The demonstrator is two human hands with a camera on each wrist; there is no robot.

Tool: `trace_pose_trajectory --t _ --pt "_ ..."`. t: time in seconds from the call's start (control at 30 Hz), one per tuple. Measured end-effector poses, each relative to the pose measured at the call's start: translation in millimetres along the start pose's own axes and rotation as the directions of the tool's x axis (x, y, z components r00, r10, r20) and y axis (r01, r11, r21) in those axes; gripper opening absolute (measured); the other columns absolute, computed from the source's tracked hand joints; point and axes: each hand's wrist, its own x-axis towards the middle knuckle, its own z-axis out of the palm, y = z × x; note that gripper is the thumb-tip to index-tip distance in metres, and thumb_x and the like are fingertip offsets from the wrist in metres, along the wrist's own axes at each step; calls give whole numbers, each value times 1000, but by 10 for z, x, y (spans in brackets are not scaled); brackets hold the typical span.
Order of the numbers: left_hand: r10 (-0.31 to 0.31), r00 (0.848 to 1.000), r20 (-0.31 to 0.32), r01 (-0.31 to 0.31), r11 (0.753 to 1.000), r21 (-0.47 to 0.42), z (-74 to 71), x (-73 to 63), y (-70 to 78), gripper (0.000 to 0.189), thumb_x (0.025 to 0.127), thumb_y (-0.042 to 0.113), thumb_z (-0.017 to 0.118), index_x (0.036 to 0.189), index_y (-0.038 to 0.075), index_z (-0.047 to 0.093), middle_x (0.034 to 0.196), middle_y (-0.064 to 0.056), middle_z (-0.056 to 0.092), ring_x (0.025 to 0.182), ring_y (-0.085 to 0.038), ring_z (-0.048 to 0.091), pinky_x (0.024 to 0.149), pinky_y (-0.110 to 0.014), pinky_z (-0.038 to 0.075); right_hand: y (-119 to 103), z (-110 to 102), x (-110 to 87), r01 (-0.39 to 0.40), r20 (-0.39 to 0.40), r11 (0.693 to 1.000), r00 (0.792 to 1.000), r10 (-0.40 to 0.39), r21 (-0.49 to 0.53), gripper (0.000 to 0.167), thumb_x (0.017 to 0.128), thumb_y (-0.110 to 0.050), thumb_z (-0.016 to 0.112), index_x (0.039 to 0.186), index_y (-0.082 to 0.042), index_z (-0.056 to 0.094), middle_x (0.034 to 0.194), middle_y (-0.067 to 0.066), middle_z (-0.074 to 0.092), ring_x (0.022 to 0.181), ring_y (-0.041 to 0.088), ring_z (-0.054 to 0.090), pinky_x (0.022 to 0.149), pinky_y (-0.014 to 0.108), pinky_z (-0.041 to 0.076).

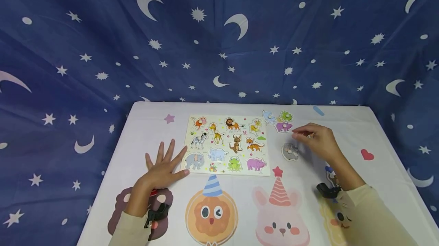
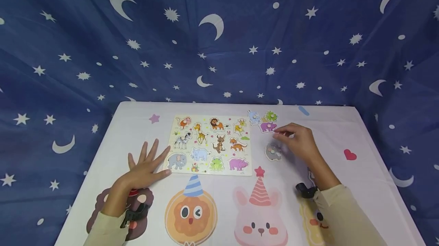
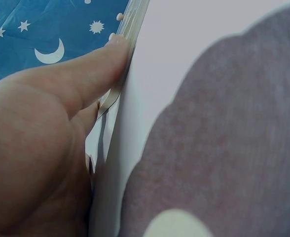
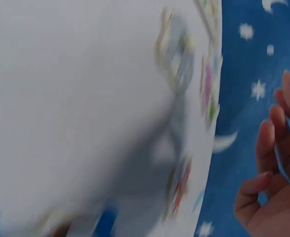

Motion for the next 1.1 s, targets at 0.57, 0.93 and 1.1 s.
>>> trace_pose_trajectory --t 0.57,0.93,1.1 --pt "-2 1000 6 2 1000 9 -13 -10 4 84 93 67 58 163 34 23 173 -12 -9 155 -48 -20 104 -83 -22 1033 -675 -853 -120 162 989 978 132 -86 20 83 -29 86 99 -18 81 87 -12 74 77 0 56 63 18 43" --pt "7 1000 4 -7 1000 -16 22 -4 -30 85 93 67 58 163 35 22 173 -11 -11 154 -46 -23 103 -81 -25 1187 -632 -972 -176 286 984 944 166 11 26 78 -20 89 100 -8 79 78 -4 67 71 8 57 61 21 45" --pt "10 1000 -1 -10 1000 -13 47 6 -50 86 92 69 56 163 37 20 173 -9 -13 154 -44 -25 103 -80 -26 1196 -595 -974 -179 297 983 937 181 -34 28 75 -20 91 98 -9 79 74 -3 62 69 8 54 59 23 43"
